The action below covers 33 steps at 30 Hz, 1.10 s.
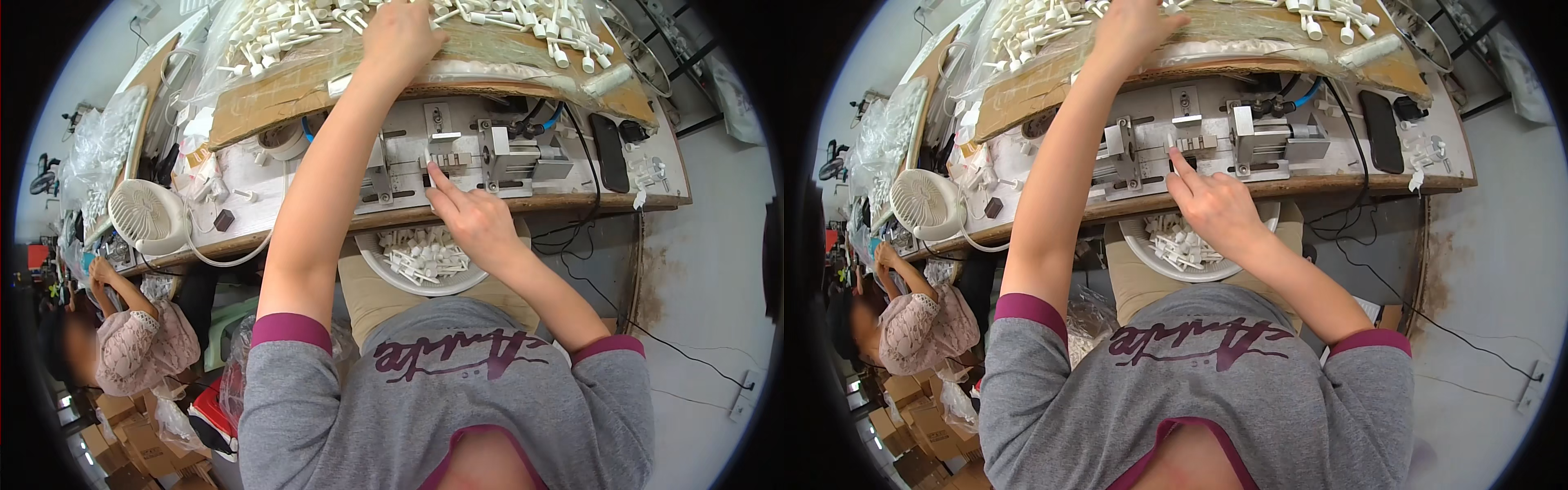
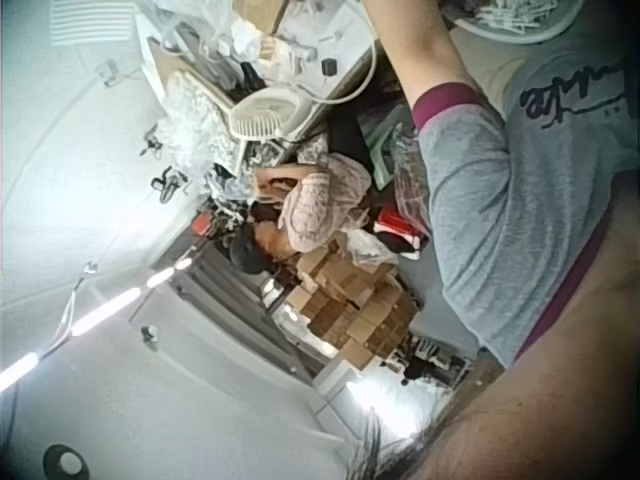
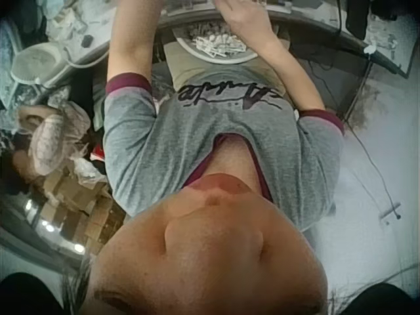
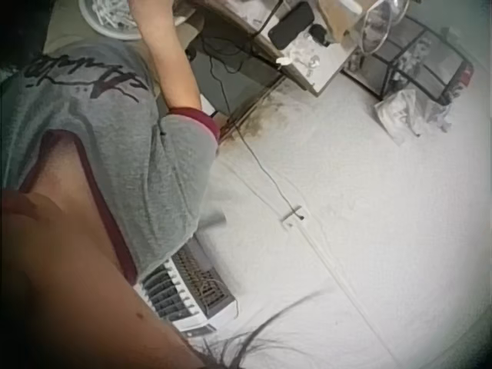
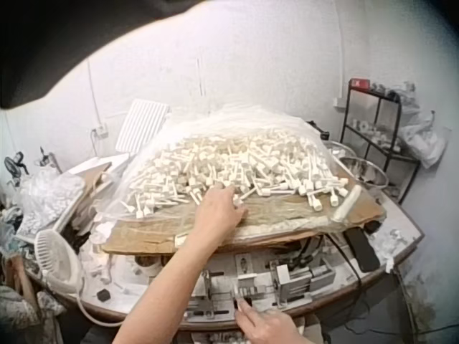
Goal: The recorder is assembling small white plastic components using a pneumatic jig or fixture on a workshop bench.
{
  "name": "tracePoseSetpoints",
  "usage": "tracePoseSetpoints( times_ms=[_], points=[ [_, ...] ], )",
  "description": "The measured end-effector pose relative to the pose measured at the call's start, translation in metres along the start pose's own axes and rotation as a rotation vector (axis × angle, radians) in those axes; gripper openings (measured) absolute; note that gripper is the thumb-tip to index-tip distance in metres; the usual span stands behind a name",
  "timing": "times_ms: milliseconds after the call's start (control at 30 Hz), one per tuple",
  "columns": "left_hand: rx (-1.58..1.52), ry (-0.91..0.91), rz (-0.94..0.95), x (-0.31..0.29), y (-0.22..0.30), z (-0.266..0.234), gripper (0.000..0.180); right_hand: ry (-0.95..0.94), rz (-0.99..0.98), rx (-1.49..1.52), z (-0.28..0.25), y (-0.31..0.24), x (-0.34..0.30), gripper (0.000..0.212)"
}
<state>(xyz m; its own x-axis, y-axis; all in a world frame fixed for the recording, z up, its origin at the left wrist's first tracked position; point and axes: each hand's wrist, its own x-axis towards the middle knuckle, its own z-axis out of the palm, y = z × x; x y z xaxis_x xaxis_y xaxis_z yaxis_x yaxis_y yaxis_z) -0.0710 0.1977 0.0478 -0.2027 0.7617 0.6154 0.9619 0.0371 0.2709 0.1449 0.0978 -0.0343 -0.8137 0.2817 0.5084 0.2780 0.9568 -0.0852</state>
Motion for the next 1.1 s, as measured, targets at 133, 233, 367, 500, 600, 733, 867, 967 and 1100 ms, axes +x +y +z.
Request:
tracePoseSetpoints(
  times_ms=[133, 233, 367, 500, 600, 733, 867, 967, 1100],
  points=[
    [-0.053, -0.162, -0.065, 0.005, -0.007, 0.013, 0.034, -0.048, 0.044, -0.067, 0.012, 0.001, -0.007, 0.031],
    [-0.098, -0.219, -0.063, 0.002, -0.005, 0.007, 0.033, -0.023, 0.032, -0.071, 0.01, -0.001, 0.006, 0.029],
    [-0.213, -0.212, -0.037, -0.013, 0.009, -0.022, 0.027, -0.016, 0.024, -0.115, 0.014, -0.001, 0.008, 0.026],
    [-0.4, -0.285, -0.132, -0.027, 0.024, -0.064, 0.023, -0.109, 0.029, -0.11, 0.011, 0.003, 0.005, 0.025],
    [-0.427, -0.104, -0.004, -0.045, 0.016, -0.06, 0.022, -0.141, 0.013, -0.113, 0.009, 0.005, 0.006, 0.025],
    [-0.515, 0.017, 0.009, -0.063, 0.015, -0.07, 0.026, -0.173, 0.01, -0.108, 0.006, 0.005, 0.01, 0.024],
    [-0.572, 0.062, -0.104, -0.089, 0.02, -0.09, 0.027, -0.31, 0.054, 0.017, -0.01, 0.013, 0.023, 0.024],
    [-0.636, 0.052, -0.161, -0.119, 0.012, -0.098, 0.028, -0.293, 0.162, 0.227, -0.042, 0.042, 0.067, 0.032],
    [-0.634, -0.028, -0.164, -0.153, 0.028, -0.102, 0.029, 0.125, 0.21, 0.175, -0.051, 0.106, 0.16, 0.038]
  ],
)
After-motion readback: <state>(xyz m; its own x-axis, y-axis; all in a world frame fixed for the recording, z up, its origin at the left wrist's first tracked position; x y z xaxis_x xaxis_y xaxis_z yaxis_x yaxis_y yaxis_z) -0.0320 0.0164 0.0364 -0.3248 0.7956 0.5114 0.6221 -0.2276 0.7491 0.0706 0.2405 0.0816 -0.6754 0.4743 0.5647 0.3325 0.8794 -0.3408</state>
